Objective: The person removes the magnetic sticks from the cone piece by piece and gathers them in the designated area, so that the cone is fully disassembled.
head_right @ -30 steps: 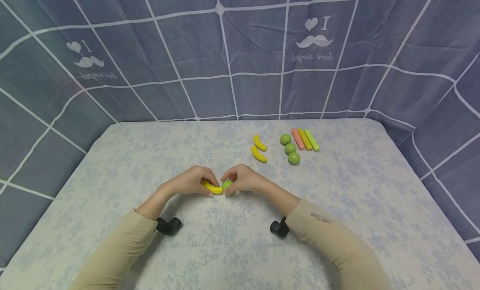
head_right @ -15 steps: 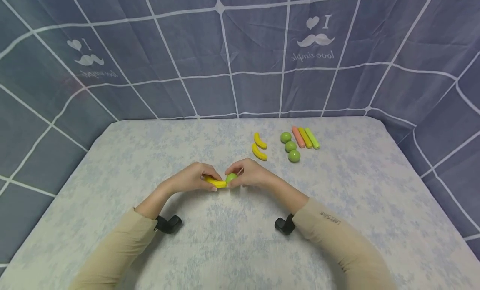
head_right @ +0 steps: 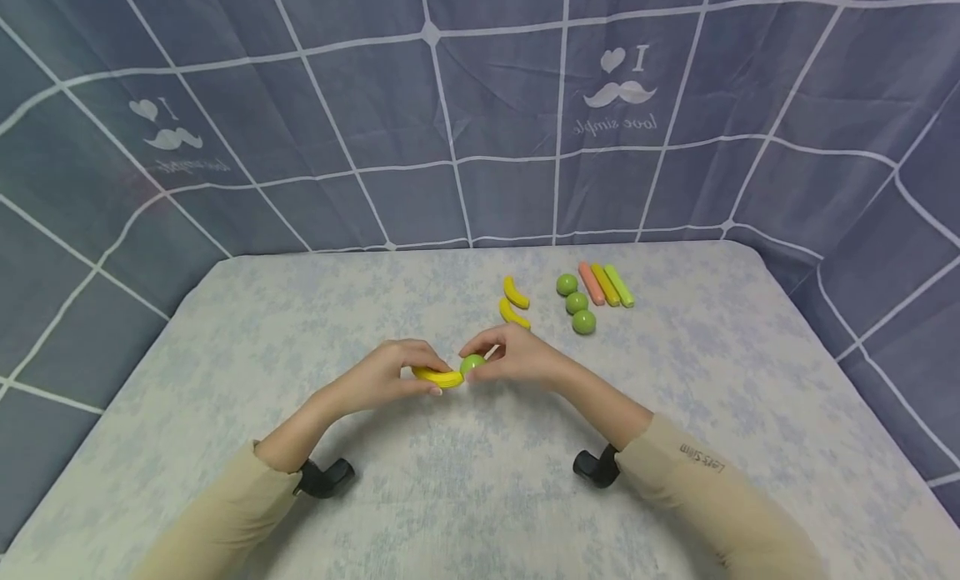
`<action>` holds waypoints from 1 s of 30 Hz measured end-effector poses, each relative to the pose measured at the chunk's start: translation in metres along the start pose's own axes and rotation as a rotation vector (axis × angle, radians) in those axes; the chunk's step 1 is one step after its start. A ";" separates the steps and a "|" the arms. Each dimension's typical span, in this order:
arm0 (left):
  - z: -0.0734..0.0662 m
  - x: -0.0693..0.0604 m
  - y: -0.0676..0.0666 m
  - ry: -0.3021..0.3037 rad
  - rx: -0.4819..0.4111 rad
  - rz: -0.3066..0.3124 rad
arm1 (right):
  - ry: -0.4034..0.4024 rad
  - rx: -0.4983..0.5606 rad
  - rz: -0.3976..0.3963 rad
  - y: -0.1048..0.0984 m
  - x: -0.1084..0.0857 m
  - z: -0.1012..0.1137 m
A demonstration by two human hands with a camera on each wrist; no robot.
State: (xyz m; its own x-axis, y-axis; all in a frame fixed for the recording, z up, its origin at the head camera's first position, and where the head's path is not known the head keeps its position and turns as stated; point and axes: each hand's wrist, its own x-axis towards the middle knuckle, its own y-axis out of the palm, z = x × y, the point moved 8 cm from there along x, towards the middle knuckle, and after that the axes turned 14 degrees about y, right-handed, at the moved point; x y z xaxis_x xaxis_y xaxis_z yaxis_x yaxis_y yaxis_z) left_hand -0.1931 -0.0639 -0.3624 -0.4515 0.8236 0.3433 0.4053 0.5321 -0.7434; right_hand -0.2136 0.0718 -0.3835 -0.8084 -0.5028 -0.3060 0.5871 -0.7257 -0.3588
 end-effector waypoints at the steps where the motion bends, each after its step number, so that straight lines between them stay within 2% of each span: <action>1: -0.004 0.001 0.000 0.018 0.008 0.003 | -0.002 -0.011 -0.001 0.000 -0.002 0.001; 5: -0.016 0.003 0.000 0.088 0.045 0.025 | -0.011 -0.048 0.000 0.001 -0.009 0.002; 13: -0.031 0.002 0.000 0.116 0.027 0.020 | -0.074 -0.044 0.046 0.001 -0.029 0.012; 16: -0.035 0.001 -0.002 0.124 0.064 0.021 | -0.084 -0.043 0.038 -0.006 -0.036 0.015; 20: -0.034 -0.006 -0.007 0.090 0.108 0.017 | -0.062 -0.036 -0.026 -0.024 -0.043 0.012; 23: -0.032 -0.010 -0.010 0.069 0.101 0.010 | -0.027 -0.032 -0.093 -0.041 -0.047 0.007; 27: -0.030 -0.008 -0.011 0.068 0.099 0.013 | 0.010 -0.046 -0.161 -0.054 -0.051 -0.001; 30: -0.029 -0.006 -0.010 0.066 0.109 0.010 | 0.026 -0.052 -0.183 -0.060 -0.055 -0.007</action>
State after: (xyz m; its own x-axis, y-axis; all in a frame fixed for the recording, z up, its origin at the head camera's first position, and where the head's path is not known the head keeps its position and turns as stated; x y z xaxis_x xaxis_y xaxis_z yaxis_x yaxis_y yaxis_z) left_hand -0.1719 -0.0684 -0.3405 -0.3928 0.8420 0.3697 0.3195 0.5019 -0.8037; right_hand -0.2044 0.1464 -0.3518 -0.9012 -0.3518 -0.2534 0.4319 -0.7783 -0.4557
